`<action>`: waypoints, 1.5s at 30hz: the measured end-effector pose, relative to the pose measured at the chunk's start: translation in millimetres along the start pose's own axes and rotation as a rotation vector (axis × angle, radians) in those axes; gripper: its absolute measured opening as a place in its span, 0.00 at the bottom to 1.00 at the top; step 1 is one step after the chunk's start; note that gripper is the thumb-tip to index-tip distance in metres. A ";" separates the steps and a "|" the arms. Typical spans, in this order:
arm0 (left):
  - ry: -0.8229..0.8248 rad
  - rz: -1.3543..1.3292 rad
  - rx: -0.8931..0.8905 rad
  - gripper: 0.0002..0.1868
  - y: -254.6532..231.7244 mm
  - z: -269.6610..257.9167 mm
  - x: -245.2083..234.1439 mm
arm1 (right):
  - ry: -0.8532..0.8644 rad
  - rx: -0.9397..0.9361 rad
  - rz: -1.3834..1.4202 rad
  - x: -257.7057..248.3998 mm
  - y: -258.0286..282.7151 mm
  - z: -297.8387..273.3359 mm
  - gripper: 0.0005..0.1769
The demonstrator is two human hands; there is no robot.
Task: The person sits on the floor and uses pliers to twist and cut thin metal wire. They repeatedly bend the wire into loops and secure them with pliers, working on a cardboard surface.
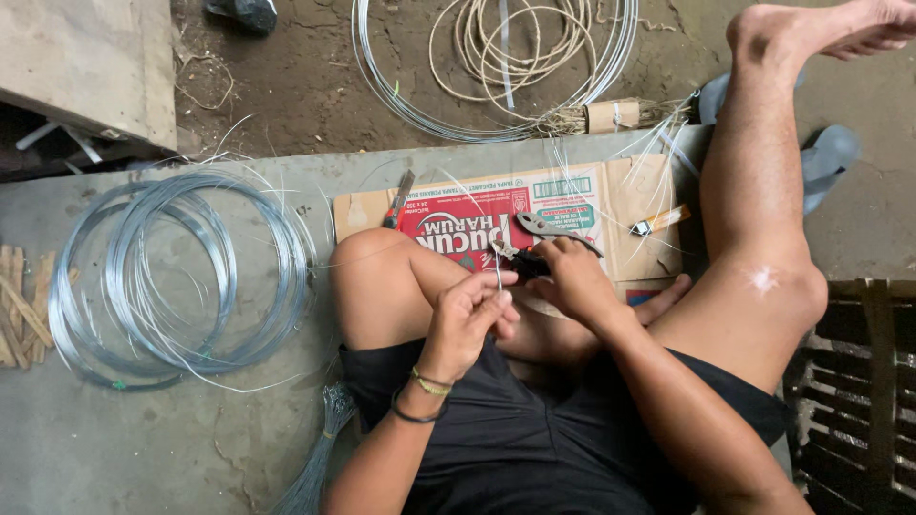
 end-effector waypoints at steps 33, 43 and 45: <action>-0.337 -0.104 0.248 0.10 -21.7 24.9 -87.8 | -0.014 0.233 -0.271 30.9 -44.3 14.9 0.22; -0.919 0.695 0.622 0.10 -108.1 113.2 -225.1 | -0.018 0.241 0.048 40.2 -48.5 14.2 0.14; -0.950 0.948 0.753 0.13 -112.1 131.7 -227.5 | -0.005 0.250 0.113 40.9 -51.3 12.5 0.14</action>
Point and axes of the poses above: each hand's wrist, its own z-axis towards the middle knuckle, its own x-axis out of the palm, y = z × x, the point moved 4 cm from there along z, towards the middle knuckle, and after that the axes turned 2 degrees about -z, right-handed, at the moved point
